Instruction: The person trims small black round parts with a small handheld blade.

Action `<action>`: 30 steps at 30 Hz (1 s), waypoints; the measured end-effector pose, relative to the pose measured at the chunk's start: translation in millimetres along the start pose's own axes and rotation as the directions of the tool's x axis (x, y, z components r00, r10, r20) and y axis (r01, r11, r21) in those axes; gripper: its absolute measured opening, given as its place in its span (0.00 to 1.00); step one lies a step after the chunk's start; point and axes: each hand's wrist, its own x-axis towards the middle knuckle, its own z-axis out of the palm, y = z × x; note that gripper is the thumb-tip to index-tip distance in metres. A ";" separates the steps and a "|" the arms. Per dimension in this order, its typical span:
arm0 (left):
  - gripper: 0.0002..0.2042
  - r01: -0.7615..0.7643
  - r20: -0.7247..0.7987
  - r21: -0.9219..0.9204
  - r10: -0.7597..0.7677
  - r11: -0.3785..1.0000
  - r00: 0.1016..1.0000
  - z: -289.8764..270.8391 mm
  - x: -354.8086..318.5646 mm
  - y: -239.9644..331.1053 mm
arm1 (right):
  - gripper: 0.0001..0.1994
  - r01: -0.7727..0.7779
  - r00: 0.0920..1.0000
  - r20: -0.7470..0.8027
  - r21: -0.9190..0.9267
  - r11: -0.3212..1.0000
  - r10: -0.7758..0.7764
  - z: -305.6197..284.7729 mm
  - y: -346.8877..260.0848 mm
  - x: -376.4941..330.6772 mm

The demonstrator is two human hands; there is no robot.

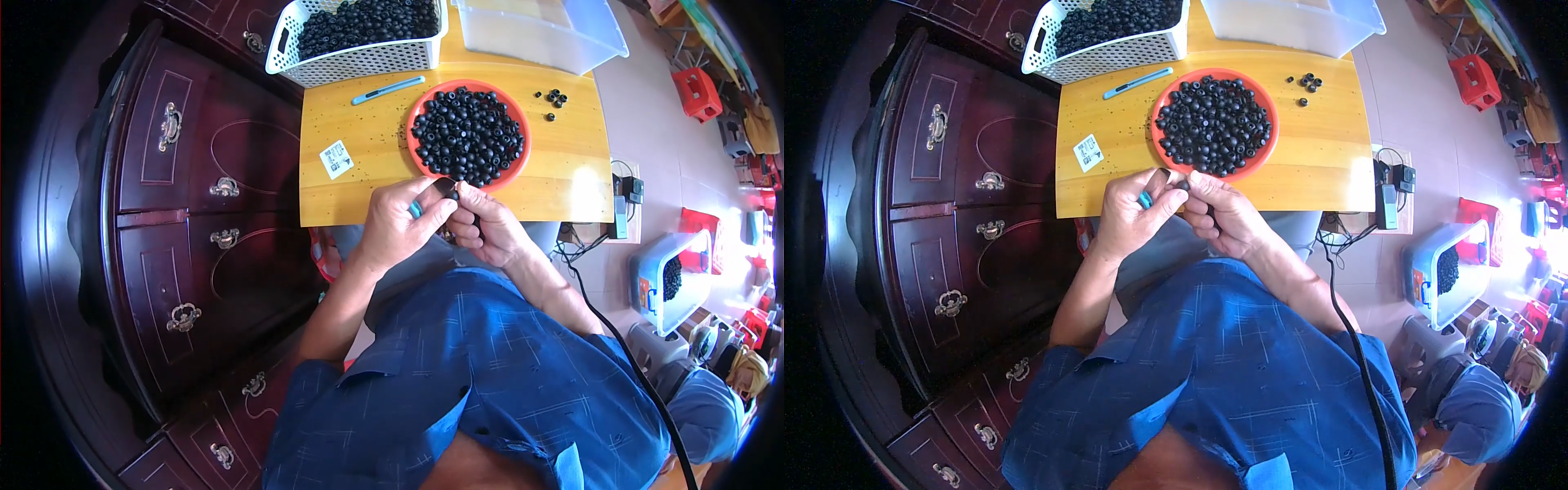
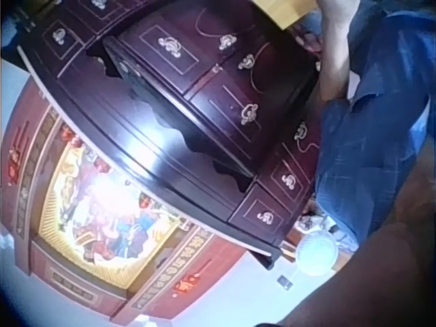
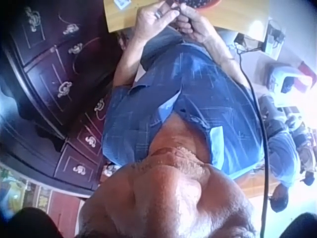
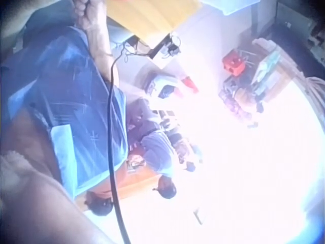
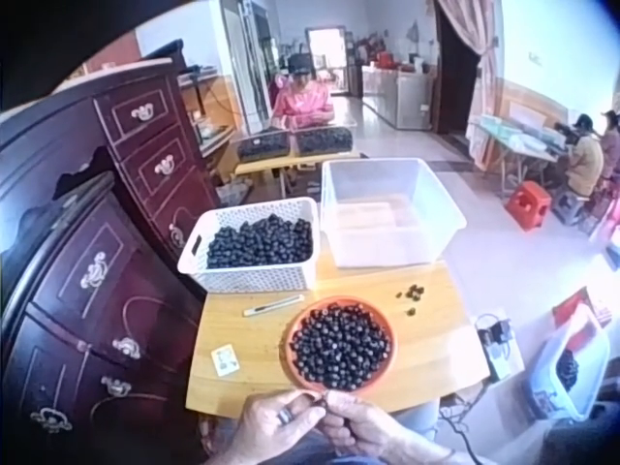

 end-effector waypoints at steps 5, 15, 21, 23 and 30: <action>0.09 0.009 -0.029 0.046 -0.008 0.999 1.000 4.0 -1.4 5.2 | 0.13 0.045 0.999 0.026 -0.047 0.998 -0.044 3.2 -0.9 3.1; 0.11 -0.028 -0.170 -0.006 0.027 1.000 0.985 15.7 -5.8 4.4 | 0.10 0.175 0.984 0.046 -0.082 0.981 -0.172 2.6 1.1 2.2; 0.09 -0.293 -0.194 0.322 0.366 0.900 0.910 14.5 -3.4 9.4 | 0.10 0.216 0.976 0.010 -0.083 0.973 -0.216 7.1 5.7 2.3; 0.09 -0.313 -0.176 0.359 0.394 0.879 0.902 14.8 -4.1 5.3 | 0.10 0.217 0.976 0.002 -0.090 0.972 -0.218 6.4 6.5 2.0; 0.17 -0.083 -0.087 0.201 0.102 0.976 0.991 -1.2 3.8 8.7 | 0.12 0.206 0.978 0.038 -0.084 0.975 -0.203 5.5 4.4 -1.2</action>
